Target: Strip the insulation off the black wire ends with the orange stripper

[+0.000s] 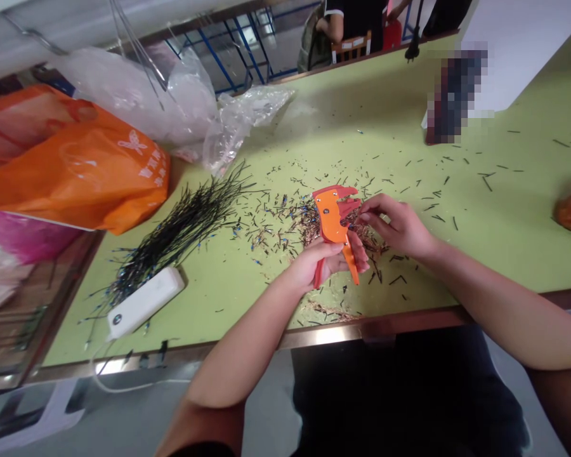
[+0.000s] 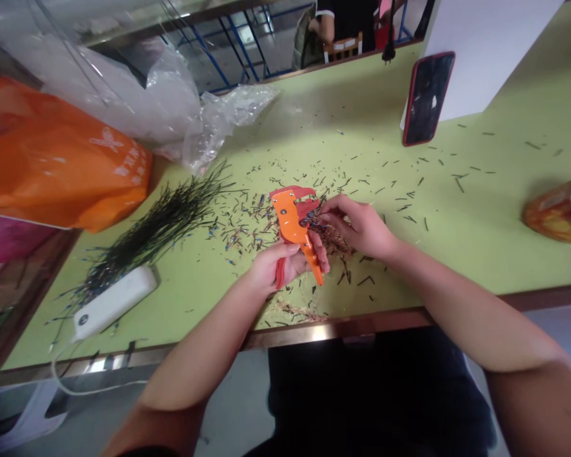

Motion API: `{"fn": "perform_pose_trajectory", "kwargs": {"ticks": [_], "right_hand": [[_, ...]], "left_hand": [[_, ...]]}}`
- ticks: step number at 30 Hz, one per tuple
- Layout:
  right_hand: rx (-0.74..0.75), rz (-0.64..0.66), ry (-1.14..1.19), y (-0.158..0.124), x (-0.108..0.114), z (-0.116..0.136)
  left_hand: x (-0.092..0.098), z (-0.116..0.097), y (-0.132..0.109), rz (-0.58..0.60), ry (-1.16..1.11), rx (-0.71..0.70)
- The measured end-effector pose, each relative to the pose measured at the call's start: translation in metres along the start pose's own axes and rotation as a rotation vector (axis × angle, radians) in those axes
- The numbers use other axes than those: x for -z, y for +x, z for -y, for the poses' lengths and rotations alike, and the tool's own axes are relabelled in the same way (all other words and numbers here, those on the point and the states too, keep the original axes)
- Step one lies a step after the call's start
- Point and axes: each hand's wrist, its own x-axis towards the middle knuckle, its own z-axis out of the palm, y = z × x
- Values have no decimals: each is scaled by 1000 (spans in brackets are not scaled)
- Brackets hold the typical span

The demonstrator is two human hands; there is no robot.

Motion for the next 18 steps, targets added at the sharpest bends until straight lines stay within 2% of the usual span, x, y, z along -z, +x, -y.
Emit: {"fn": "perform_pose_trajectory", "kwargs": {"ticks": [7,13,18], "right_hand": [[141,-78,-76,3,0,-2],[75,-114,-74,3,0,0],[90,-106,-101,3,0,1]], "left_hand": [[1,1,0,15,63,1],[1,2,0,-8,45,-14],[1,1,1,-4,7,0]]}}
